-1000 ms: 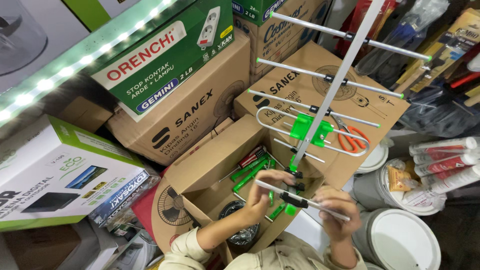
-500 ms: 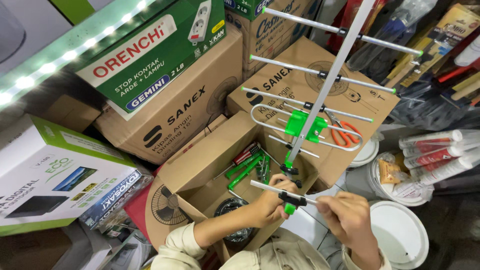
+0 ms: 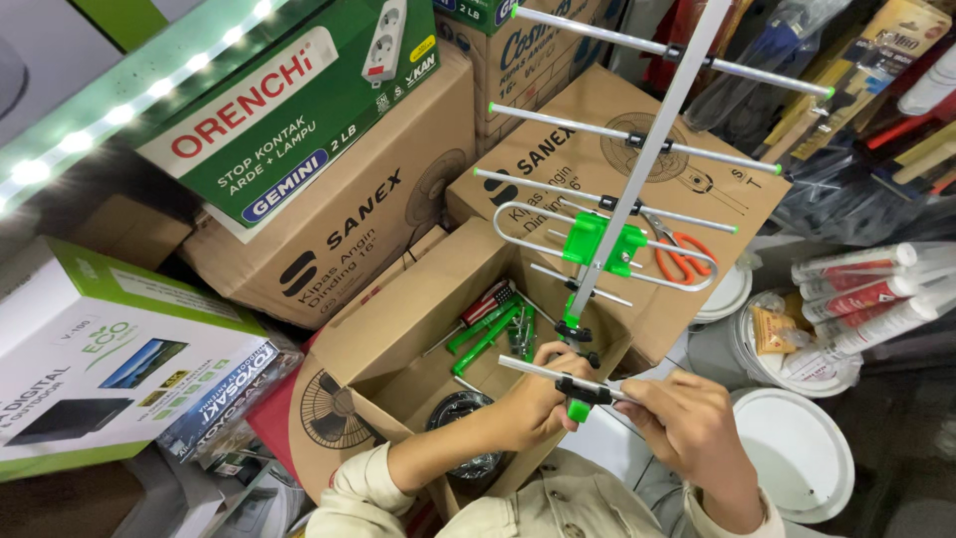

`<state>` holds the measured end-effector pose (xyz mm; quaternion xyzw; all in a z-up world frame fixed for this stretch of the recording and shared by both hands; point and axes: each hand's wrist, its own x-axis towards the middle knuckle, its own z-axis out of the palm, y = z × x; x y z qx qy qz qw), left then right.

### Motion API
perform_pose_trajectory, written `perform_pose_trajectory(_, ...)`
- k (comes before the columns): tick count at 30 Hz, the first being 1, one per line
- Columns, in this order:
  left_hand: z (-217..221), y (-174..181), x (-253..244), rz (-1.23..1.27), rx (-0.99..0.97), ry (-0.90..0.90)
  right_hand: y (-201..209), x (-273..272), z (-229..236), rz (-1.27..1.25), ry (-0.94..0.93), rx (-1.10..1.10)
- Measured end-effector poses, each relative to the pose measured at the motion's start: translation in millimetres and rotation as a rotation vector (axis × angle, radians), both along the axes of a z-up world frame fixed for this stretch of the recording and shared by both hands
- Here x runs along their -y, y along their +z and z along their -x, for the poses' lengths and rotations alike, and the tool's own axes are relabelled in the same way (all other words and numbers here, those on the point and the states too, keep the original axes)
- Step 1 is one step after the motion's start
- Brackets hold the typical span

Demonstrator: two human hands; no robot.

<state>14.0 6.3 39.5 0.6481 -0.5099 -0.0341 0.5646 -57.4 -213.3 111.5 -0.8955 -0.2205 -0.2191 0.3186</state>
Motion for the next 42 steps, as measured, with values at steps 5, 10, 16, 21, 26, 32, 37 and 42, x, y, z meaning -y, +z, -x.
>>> perform_pose_trajectory(5,3,2,2,-0.003,0.027,0.008,-15,13,0,-0.199,0.008,-0.484)
perform_pose_trajectory(10,-3,-1,2,0.007,0.006,0.020,-10,-1,-6,-0.106,-0.005,-0.138)
perform_pose_trajectory(16,-1,-4,1,0.022,0.038,0.022,2,-2,-3,-0.073,0.044,0.066)
perform_pose_trajectory(21,0,-5,1,-0.009,0.041,0.027,-10,-5,-3,-0.063,-0.017,-0.032)
perform_pose_trajectory(26,-1,-1,-1,0.010,0.008,0.031,-9,-7,-6,-0.090,0.047,0.001)
perform_pose_trajectory(32,-1,-3,-1,-0.002,0.011,0.014,-11,-3,-6,-0.100,0.049,-0.024)
perform_pose_trajectory(37,-2,-4,-3,-0.031,0.017,0.039,-15,-5,-8,-0.143,0.048,-0.044)
perform_pose_trajectory(42,-1,-2,-2,0.001,0.033,0.009,-5,4,-12,-0.129,0.157,0.030)
